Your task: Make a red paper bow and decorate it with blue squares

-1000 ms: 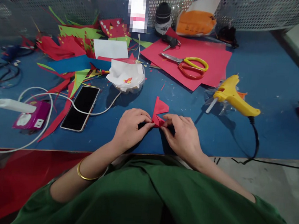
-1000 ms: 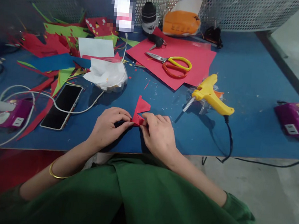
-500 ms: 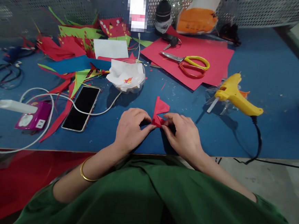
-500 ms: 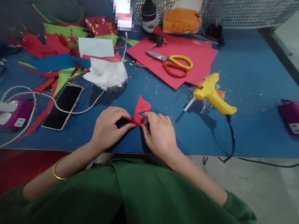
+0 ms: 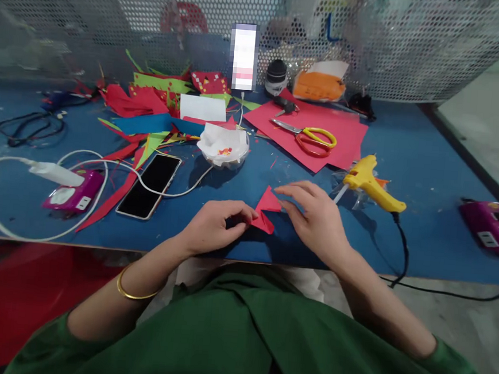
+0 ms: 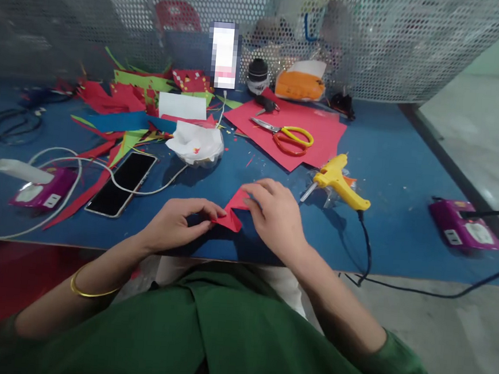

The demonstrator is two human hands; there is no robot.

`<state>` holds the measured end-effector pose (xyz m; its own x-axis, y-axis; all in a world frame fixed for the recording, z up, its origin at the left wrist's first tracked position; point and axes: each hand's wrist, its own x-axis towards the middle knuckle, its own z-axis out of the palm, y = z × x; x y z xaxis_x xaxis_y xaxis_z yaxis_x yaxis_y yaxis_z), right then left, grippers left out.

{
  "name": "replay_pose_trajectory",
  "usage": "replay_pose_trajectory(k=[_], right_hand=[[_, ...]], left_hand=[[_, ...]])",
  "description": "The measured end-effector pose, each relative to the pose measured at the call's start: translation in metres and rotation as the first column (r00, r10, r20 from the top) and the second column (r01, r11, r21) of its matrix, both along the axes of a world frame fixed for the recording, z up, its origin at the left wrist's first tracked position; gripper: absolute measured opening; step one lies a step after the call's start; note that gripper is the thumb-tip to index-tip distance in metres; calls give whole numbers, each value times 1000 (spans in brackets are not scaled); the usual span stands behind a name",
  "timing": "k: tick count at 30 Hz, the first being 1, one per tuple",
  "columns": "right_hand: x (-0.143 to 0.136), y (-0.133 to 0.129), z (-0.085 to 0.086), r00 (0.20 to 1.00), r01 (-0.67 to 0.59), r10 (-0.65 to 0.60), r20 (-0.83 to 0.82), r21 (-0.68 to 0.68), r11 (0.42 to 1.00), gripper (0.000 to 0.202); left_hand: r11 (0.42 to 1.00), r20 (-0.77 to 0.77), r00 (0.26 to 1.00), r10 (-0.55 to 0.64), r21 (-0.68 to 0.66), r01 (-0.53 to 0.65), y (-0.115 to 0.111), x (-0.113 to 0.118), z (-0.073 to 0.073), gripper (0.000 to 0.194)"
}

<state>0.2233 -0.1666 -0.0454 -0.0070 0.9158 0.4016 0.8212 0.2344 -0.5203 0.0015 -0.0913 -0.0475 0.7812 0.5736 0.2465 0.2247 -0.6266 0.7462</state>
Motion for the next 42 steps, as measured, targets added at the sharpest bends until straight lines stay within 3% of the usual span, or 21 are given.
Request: replay_pose_trajectory(k=[2,5,11,13,15,18,20,24,27,30,31,33,35,36,38,40,42], right_hand=[[4,19,8,975,-145,159,157,-97,985,24],[4,48,12,914,-287,350,203,-285,915,27],[-3,72,10,905,-351,416,91,-395,849,20],[-1,68,12,926,-337,377,17,-411,847,21],[4,59,14,953,-297,294,-72,-413,861,17],[7,41,16,965,-201,118,-233,-375,905,10],[3,29,14,936,-129,2,-352,-337,933,16],[-16,11,0,836,-12,-151,-528,-292,956,24],[-28,3,-10,794,19,-183,-580,-277,961,27],[-25,-4,-15,785,68,-198,-587,-236,969,23],[-21,-6,-16,796,94,-199,-572,-209,973,19],[-12,-11,-17,895,129,-155,-419,-90,988,12],[-6,-14,-17,997,64,-58,-56,115,991,21],[-4,-15,-17,987,-17,-17,160,211,977,23],[-4,-17,-16,889,-176,9,458,323,930,21],[-7,-16,-16,817,-248,-2,576,355,901,19],[-10,-15,-18,790,-251,-13,613,343,905,19]], left_hand=[[1000,0,1000,-9,-25,9,2,-5,4,17],[998,13,1000,-27,-55,28,6,-10,6,20],[996,65,997,-30,-79,35,16,-13,2,23],[993,98,995,15,-116,-4,17,-12,1,24],[968,166,970,175,-210,-139,15,-11,0,27],[812,248,826,506,-461,-359,6,-5,1,21],[710,238,766,598,-600,-368,-2,1,3,22],[645,124,854,505,-712,-278,-13,19,6,38],[602,40,915,402,-765,-231,-14,30,8,27],[566,-11,916,402,-783,-258,-11,35,9,19],[557,-35,913,405,-783,-277,-9,35,9,19],[540,-84,918,388,-787,-300,-6,34,10,20],[531,-116,929,351,-793,-299,-3,35,9,19],[530,-130,935,330,-794,-298,-2,36,9,19],[535,-171,941,291,-786,-308,2,39,10,17],[556,-217,944,249,-766,-323,5,42,9,16],[618,-255,943,213,-712,-332,6,43,7,15]])
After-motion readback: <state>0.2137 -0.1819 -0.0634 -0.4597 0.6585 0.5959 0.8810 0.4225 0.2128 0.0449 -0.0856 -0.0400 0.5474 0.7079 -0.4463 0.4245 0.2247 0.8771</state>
